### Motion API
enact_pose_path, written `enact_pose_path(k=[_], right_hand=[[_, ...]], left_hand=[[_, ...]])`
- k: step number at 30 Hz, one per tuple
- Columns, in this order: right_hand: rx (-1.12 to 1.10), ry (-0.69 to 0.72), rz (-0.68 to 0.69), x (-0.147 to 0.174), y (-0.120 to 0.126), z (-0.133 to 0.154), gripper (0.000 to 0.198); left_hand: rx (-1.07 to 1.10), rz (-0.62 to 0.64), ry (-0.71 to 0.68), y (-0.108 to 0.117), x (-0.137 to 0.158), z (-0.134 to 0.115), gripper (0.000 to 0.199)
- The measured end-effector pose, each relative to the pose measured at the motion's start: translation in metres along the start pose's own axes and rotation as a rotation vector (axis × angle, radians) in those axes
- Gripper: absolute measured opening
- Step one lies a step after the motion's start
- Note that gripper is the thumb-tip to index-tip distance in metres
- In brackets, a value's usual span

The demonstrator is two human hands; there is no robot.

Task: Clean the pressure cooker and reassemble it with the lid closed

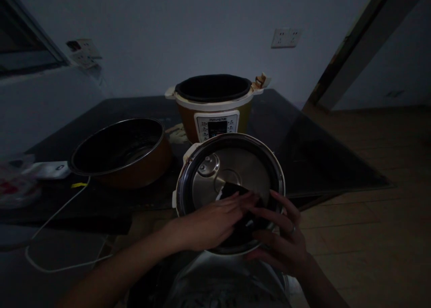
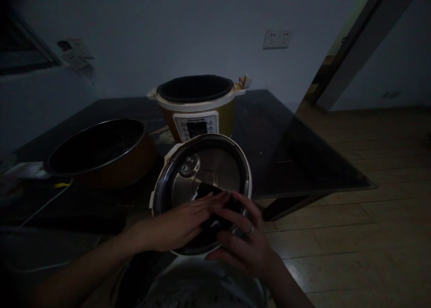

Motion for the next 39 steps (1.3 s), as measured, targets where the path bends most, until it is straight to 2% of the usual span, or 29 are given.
enact_pose_path(k=[5, 10, 15, 19, 23, 30, 34, 39], right_hand=[[0.003, 0.007, -0.02, -0.001, 0.0, 0.002, 0.023], [-0.006, -0.005, -0.023, -0.002, 0.0, 0.003, 0.022], [0.003, 0.002, -0.013, -0.001, -0.001, 0.005, 0.019], [0.01, 0.009, -0.022, -0.001, -0.001, 0.006, 0.021], [0.013, -0.002, -0.014, -0.003, -0.001, 0.007, 0.021], [0.014, -0.012, -0.002, -0.005, -0.001, 0.006, 0.022], [0.006, -0.039, 0.016, -0.003, -0.001, 0.004, 0.019], [0.021, -0.057, -0.002, -0.001, -0.001, 0.004, 0.019]], left_hand=[[-0.2, -0.085, 0.062, 0.01, -0.023, 0.01, 0.068], [-0.291, -0.223, 0.209, 0.036, -0.041, 0.028, 0.068], [-0.224, -0.343, 0.269, 0.048, -0.053, 0.031, 0.066], [-0.143, -0.323, 0.21, 0.038, -0.053, 0.015, 0.069], [-0.081, -0.209, 0.127, 0.025, -0.04, -0.002, 0.069], [0.183, -0.094, 0.04, 0.021, -0.004, -0.019, 0.05], [0.301, -0.067, 0.065, 0.018, 0.017, -0.016, 0.059], [0.327, -0.095, 0.11, 0.016, 0.048, -0.002, 0.069]])
Point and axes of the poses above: each hand's wrist, its own x-axis away from the middle knuckle, its own y-axis out of the back of the hand, z = x × y, the point moved 7 cm from there along -x, towards the middle knuckle, and after that the axes turned 12 degrees about x, right-handed, at the moved point
